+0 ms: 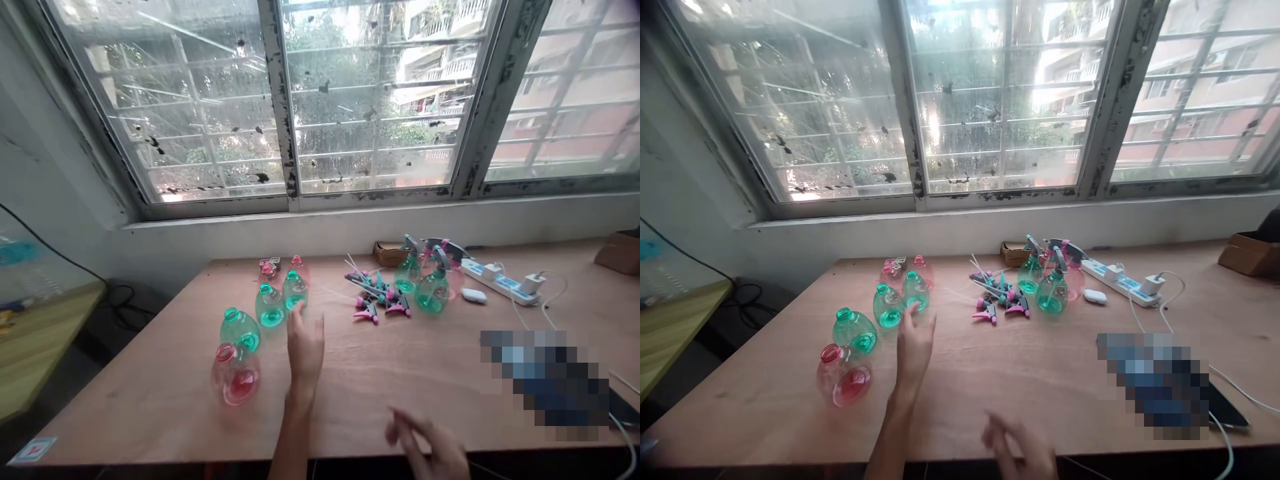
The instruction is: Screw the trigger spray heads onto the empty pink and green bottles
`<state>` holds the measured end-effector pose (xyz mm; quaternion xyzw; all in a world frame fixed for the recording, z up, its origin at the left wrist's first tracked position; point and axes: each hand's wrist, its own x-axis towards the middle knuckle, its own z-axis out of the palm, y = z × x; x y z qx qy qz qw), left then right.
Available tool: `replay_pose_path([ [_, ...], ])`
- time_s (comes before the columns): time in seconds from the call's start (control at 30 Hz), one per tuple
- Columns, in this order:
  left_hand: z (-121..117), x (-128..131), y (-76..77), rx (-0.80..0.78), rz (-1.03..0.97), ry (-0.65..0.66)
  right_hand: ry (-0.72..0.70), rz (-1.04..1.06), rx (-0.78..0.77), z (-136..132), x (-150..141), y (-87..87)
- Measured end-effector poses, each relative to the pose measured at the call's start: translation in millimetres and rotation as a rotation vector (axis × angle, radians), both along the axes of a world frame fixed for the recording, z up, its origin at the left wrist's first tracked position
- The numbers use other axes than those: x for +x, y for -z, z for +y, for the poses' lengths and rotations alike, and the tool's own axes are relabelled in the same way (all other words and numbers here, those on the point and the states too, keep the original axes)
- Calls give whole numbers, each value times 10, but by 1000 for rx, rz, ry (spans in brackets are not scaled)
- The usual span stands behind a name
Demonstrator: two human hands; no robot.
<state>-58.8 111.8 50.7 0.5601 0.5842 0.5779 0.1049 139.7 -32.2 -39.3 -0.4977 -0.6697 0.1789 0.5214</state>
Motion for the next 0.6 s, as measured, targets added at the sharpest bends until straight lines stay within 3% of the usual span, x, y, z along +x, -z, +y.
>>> replay_pose_path([
  [0.07,481,13,-103,192,135,-92,151,-39,3,367,147,-279],
  [0.13,842,-10,-161,266,255,-137,222,-142,-17,831,307,-509],
  [0.23,1122,-67,-120,292,323,-203,245,-334,75,1550,539,-642],
  [0.37,1189,-83,70,323,331,-228,243,-516,116,2167,700,-453],
  [0.5,1186,1,263,327,377,-158,123,-643,142,2330,696,-189],
  [0.6,1209,72,395,295,392,-97,157,-671,132,2353,702,-73],
])
